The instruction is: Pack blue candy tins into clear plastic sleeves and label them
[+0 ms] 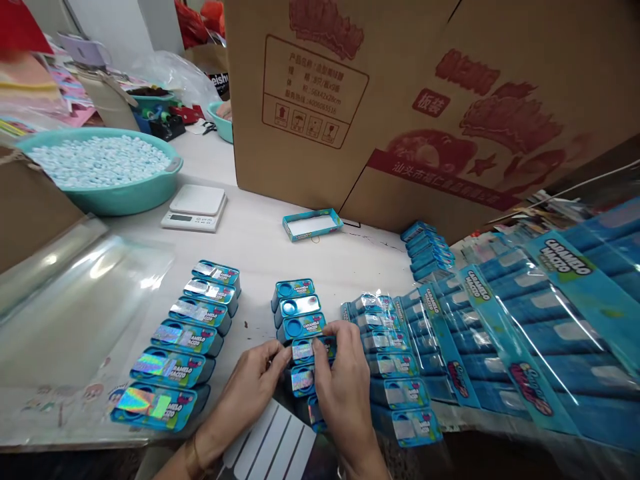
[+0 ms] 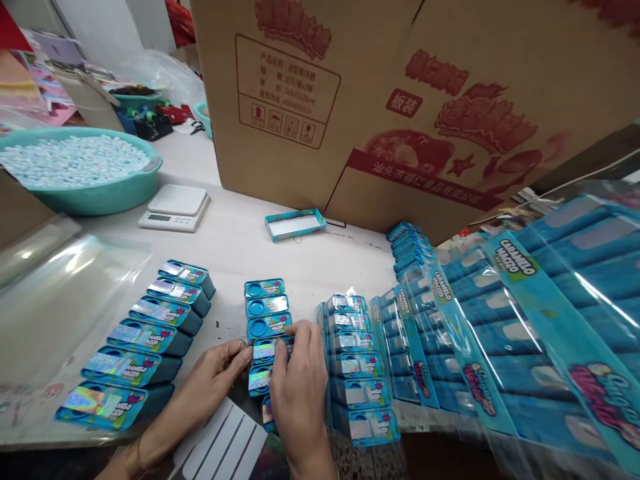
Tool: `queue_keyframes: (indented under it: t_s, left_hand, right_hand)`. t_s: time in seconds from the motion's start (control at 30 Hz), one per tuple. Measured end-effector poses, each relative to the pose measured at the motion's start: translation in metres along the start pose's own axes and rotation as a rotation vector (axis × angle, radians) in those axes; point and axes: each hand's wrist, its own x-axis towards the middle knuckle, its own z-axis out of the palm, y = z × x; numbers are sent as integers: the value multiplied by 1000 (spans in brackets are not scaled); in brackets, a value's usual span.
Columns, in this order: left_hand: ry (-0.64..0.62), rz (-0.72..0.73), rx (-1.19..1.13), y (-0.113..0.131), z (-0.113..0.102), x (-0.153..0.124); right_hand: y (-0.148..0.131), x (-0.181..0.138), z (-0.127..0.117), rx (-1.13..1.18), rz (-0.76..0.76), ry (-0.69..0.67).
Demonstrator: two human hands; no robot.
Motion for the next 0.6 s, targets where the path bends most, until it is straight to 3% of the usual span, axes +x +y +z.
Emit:
queue_keyframes:
  t_s: [0.1,0.27,0.4,0.5,0.6]
  left_hand:
    - [29,31,-50,-10,6,5]
    - [108,72,283,-9,1,-4]
    - [68,77,77,9,-14,-38]
    - [-29,82,-49,29,-23,-71]
    - [-162,24,-136,43,-27,-96]
  right_hand:
    - [-1,3,4,-29,0,-3]
    - [2,4,-5,-13,-46,-13]
    - [-4,-30,-40,240,-92,58]
    - [-13,-72,-65,371,-191,-93]
    - [-19,-106,-72,327,-365,-266]
